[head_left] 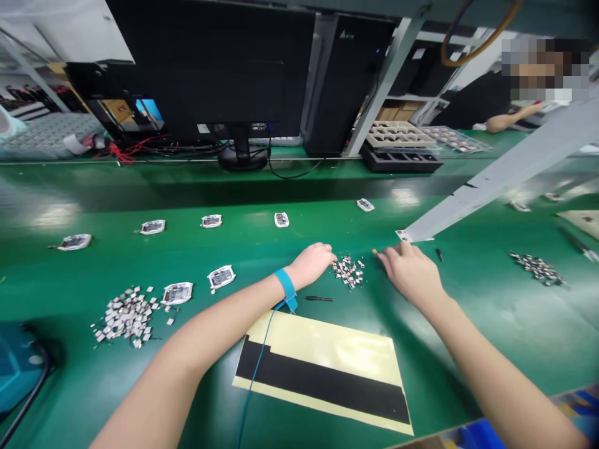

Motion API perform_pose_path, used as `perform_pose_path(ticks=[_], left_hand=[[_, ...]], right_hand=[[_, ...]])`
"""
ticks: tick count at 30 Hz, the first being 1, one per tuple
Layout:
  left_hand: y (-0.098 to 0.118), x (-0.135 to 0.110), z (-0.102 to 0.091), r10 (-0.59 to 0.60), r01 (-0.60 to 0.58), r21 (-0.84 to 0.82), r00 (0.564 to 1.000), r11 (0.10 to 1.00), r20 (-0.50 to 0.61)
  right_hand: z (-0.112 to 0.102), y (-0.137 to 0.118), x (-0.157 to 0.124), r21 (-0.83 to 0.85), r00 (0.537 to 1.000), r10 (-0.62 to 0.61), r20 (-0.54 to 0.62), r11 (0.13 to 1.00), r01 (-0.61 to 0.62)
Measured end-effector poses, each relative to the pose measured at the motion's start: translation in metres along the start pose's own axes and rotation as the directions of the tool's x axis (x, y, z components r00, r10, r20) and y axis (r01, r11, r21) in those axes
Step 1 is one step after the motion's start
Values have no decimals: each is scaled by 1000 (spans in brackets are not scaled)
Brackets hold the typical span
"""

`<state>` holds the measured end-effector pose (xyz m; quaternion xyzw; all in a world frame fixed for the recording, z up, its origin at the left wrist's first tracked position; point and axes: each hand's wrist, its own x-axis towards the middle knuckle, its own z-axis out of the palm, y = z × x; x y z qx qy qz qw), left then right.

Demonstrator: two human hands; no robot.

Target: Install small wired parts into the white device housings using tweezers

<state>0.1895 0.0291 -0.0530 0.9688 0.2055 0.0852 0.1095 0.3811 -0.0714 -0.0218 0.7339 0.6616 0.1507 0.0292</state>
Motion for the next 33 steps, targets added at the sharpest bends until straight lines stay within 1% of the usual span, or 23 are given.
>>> perform_pose_path(ticks=[2,4,5,6,8,9,10,11,12,13,14,16,17,19,21,23,24,25,27,28,29,31,33], left_hand=[[-1,-2,1,2,-2,20,1000,1000,15],[-3,-6,1,-23,22,41,1000,999,19],[-3,-8,0,-43,42,52,999,998,16],[-4,-11,-1,-65,65,61,998,996,10],[-5,-18,-4,-109,109,74,994,991,-9],[-6,-23,-5,-129,131,75,991,989,-23],[-6,-29,-7,-148,150,74,988,986,-40],[-6,-37,-10,-164,168,68,985,983,-60],[-6,-46,-14,-176,181,59,981,982,-81],[-6,-56,-18,-184,189,47,978,981,-103],[-6,-67,-24,-190,195,32,974,980,-125],[-4,-91,-37,-202,204,-6,965,979,-169],[-3,-104,-44,-215,215,-25,957,976,-193],[-1,-126,-57,-250,241,-66,940,968,-233],[0,-143,-63,-259,236,-116,930,965,-262],[1,-152,-61,-204,169,-148,940,974,-273],[1,-153,-58,-160,124,-147,950,981,-266],[1,-153,-54,-113,81,-134,961,988,-252],[2,-148,-44,-37,19,-89,977,996,-212],[2,-146,-40,-6,-7,-65,979,998,-204],[1,-143,-37,20,-30,-46,979,999,-204],[1,-140,-32,66,-69,-8,976,998,-209],[0,-141,-29,90,-86,32,976,996,-200]], right_hand=[[-13,-15,34,79,994,-103,-38,991,106],[-22,-41,75,171,962,-269,-55,946,275],[-24,-58,96,207,931,-360,-63,908,365],[-25,-75,114,236,888,-454,-69,858,456],[-24,-107,146,273,774,-631,-51,737,619],[-22,-121,159,285,722,-691,-32,686,670],[-19,-131,169,295,679,-734,-8,647,703],[-17,-137,178,302,649,-760,16,623,722],[-16,-141,184,306,633,-773,40,612,729],[-17,-142,188,309,628,-776,59,612,728],[-18,-140,189,308,633,-770,75,622,720],[-24,-134,179,304,667,-740,87,658,689],[-28,-131,168,302,692,-717,86,680,668],[-37,-128,135,309,736,-673,73,717,625],[-42,-129,93,328,763,-641,86,741,586],[-44,-131,54,354,772,-623,130,756,551],[-43,-130,37,355,788,-599,143,774,524],[-43,-128,25,358,811,-567,143,794,491],[-41,-120,8,393,852,-512,112,810,435],[-40,-115,4,423,859,-503,96,802,423],[-38,-109,1,451,856,-509,91,787,420],[-34,-100,-2,490,828,-548,123,759,429],[-30,-96,-3,497,807,-569,161,753,432]])
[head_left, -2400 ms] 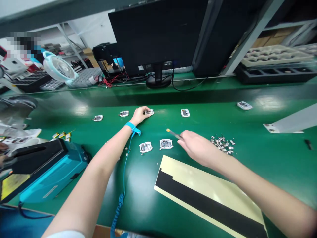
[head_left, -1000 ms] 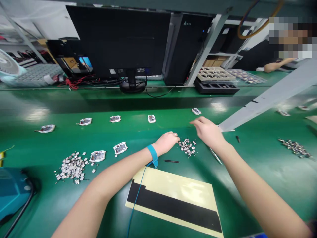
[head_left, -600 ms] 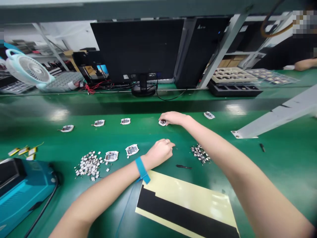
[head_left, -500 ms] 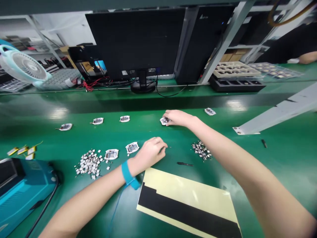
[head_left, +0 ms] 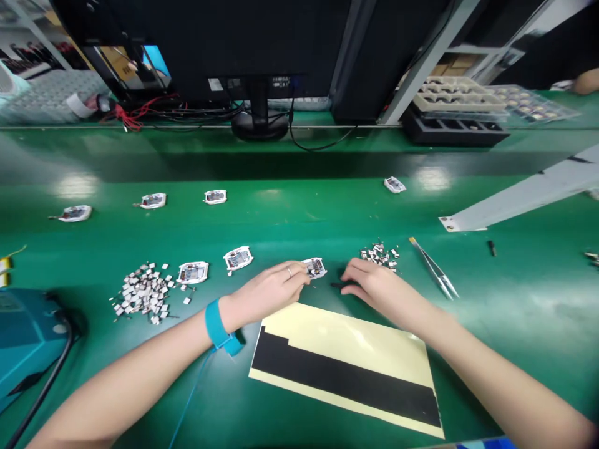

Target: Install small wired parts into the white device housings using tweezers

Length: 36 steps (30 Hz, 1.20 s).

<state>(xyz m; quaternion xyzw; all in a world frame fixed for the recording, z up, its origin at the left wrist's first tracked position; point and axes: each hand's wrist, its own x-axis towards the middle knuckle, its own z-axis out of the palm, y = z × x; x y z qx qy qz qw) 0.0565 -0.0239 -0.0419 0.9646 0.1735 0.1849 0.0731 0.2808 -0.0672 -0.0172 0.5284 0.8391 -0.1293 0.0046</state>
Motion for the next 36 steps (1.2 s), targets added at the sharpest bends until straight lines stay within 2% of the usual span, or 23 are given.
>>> perform_pose_path(ticks=[6,9,12,16,20,22,25,28,30,32,34,36], left_hand=[[-2,-5,1,32,-37,53,994,998,108],[-3,-4,0,17,-24,48,991,999,130],[-4,-3,-1,25,-30,42,993,999,113],[-5,-2,0,47,-52,38,993,998,107],[-6,-2,-1,42,-47,36,991,998,126],[-6,-2,-2,33,-37,26,990,999,140],[-7,-1,-2,29,-29,-3,987,1000,161],[-8,0,-2,24,-15,-65,990,998,141],[-8,2,-3,-24,35,-116,995,993,93],[-7,5,-3,-106,109,-137,994,984,32],[-5,10,-2,-167,164,-124,986,979,-19],[-3,15,1,-194,188,-110,980,976,-44]], right_hand=[[3,-3,13,133,997,61,-39,990,-56],[1,-11,25,172,997,-73,-17,982,75],[1,-15,38,167,970,-237,-49,956,242],[6,-9,47,131,940,-326,-103,932,338],[8,-3,48,23,917,-388,-90,920,392],[10,0,46,18,937,-334,-99,941,337],[16,6,42,83,986,-108,-128,989,119],[21,11,34,119,991,39,-129,993,-23],[19,14,28,118,978,100,-181,990,-80],[16,15,23,131,959,110,-262,988,-78],[13,15,19,175,949,40,-314,984,16],[14,13,18,238,950,-52,-307,963,130]])
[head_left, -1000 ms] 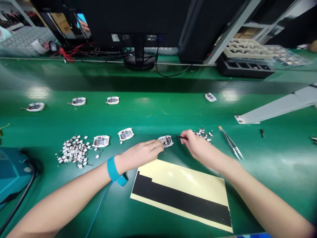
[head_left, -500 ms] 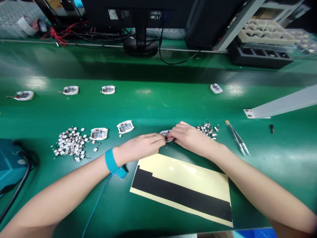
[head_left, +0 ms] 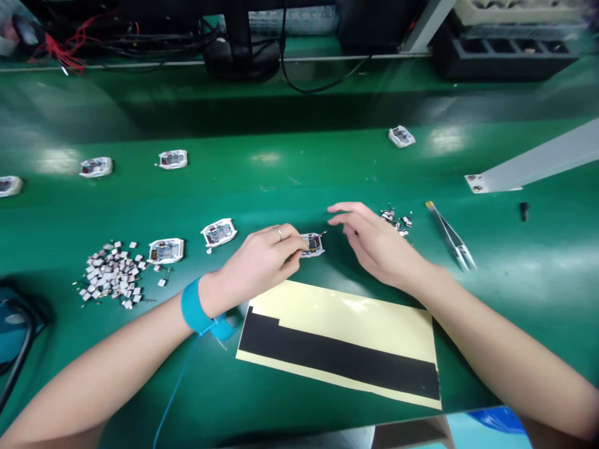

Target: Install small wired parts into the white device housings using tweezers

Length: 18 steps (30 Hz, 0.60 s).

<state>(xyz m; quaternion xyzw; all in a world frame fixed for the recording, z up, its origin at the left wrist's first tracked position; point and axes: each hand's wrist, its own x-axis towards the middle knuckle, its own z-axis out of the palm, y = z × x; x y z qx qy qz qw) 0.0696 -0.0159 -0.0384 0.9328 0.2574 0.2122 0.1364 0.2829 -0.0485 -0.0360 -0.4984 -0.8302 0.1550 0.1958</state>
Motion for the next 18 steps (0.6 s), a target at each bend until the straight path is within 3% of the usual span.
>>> perform_pose_path(ticks=[4,8,18], left_hand=[[2,5,8,-3,4,36,999,999,-32],[1,6,12,80,-79,124,997,989,-3],[3,7,13,38,-49,174,997,984,66]], right_hand=[[13,0,1,105,997,-23,70,994,16],[26,3,2,148,997,-41,71,989,30],[26,5,1,135,998,-5,64,991,-4]])
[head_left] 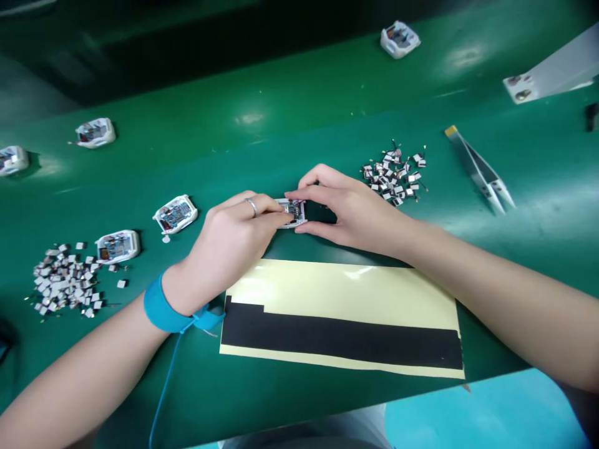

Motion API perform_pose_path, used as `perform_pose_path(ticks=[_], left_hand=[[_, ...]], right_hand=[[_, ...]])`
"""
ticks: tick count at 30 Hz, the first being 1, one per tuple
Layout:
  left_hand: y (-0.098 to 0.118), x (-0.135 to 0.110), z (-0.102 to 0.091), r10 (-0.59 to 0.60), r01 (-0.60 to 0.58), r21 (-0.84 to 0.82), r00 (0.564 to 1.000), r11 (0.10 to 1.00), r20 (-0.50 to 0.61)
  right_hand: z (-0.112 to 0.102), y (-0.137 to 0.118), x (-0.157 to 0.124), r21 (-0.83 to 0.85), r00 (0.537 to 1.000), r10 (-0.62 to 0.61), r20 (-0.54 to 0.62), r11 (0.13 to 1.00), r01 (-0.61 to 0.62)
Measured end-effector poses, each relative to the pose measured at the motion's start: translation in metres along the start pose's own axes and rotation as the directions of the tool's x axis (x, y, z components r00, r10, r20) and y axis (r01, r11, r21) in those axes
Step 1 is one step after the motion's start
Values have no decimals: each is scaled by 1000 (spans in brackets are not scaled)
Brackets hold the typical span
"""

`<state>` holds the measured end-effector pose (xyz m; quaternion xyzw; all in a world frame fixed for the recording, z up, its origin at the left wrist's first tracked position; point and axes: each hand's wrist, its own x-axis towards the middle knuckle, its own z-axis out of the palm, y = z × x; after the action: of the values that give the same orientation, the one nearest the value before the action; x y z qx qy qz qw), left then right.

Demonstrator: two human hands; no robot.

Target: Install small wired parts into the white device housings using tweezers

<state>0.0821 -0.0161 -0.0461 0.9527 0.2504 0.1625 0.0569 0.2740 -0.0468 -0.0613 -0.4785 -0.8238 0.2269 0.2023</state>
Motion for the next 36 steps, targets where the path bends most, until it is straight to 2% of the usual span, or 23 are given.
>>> perform_pose_path(ticks=[7,14,21,28,36], left_hand=[[2,-1,0,3,-2,73,1000,997,-18],[3,-1,3,11,-7,62,997,998,-76],[4,-2,2,-49,55,48,992,997,-116],[4,-2,3,-43,43,-5,996,999,-73],[3,-2,4,10,-5,57,996,998,-86]], right_hand=[[2,2,1,-10,1000,8,0,1000,-8],[2,3,1,-14,1000,0,-16,1000,0],[2,2,1,-14,1000,2,-23,1000,-2],[2,3,1,-29,999,-7,-32,1000,6],[3,5,1,-52,999,-21,-46,998,19]])
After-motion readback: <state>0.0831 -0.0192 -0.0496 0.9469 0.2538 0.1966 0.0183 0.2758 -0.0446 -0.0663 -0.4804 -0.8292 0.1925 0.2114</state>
